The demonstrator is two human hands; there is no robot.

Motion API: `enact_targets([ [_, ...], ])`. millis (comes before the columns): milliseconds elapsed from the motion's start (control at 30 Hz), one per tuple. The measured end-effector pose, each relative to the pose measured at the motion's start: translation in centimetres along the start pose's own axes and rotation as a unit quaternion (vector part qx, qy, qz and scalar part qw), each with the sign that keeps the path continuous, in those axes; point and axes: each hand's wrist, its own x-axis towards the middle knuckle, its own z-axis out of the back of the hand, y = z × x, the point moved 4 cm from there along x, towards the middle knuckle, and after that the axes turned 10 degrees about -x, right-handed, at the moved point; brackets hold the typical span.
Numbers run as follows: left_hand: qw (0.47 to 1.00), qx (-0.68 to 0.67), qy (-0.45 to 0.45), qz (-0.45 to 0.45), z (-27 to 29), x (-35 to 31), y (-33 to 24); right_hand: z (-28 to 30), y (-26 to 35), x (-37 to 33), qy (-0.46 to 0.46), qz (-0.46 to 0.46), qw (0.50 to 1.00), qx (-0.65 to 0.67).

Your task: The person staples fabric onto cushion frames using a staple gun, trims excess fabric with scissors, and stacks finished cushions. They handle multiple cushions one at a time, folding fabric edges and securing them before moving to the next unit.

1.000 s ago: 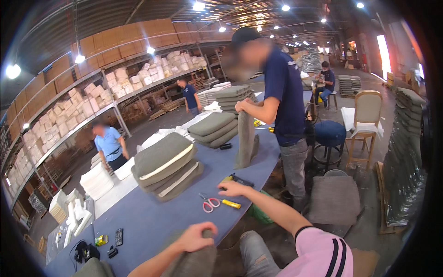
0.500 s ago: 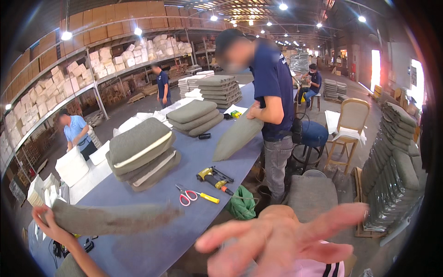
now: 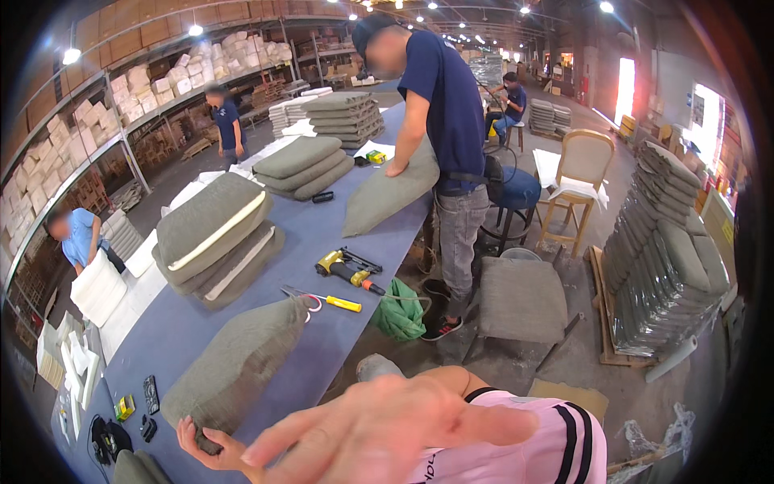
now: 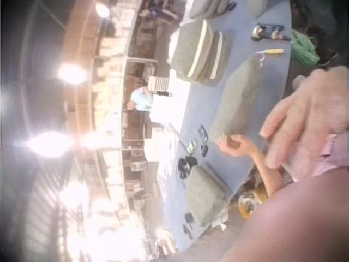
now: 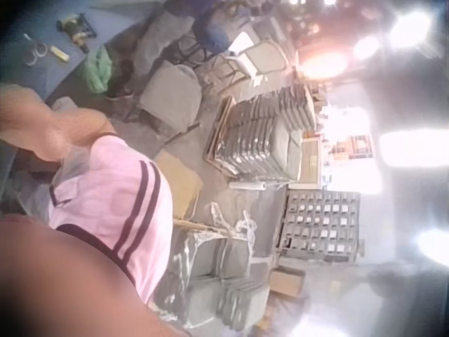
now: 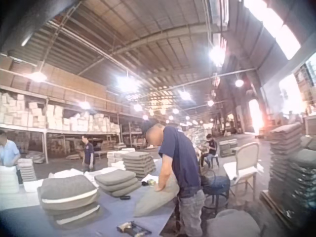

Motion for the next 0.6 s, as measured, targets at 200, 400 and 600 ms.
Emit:
enact_targets([
  [200, 0.988, 0.064, 0.134, 0.035, 5.3, -4.5, 0.6, 0.5, -5.2, -5.0, -0.066, -0.143, 0.987, 0.013],
  [400, 0.832, 0.118, 0.477, 0.258, 12.1, -15.4, -5.4, 1.7, -9.1, -22.0, -0.23, -0.539, 0.795, -0.153],
  [600, 0.807, 0.161, 0.511, 0.248, 13.4, -14.9, -5.4, -8.6, -7.6, -41.8, -0.295, -0.788, 0.54, -0.008],
])
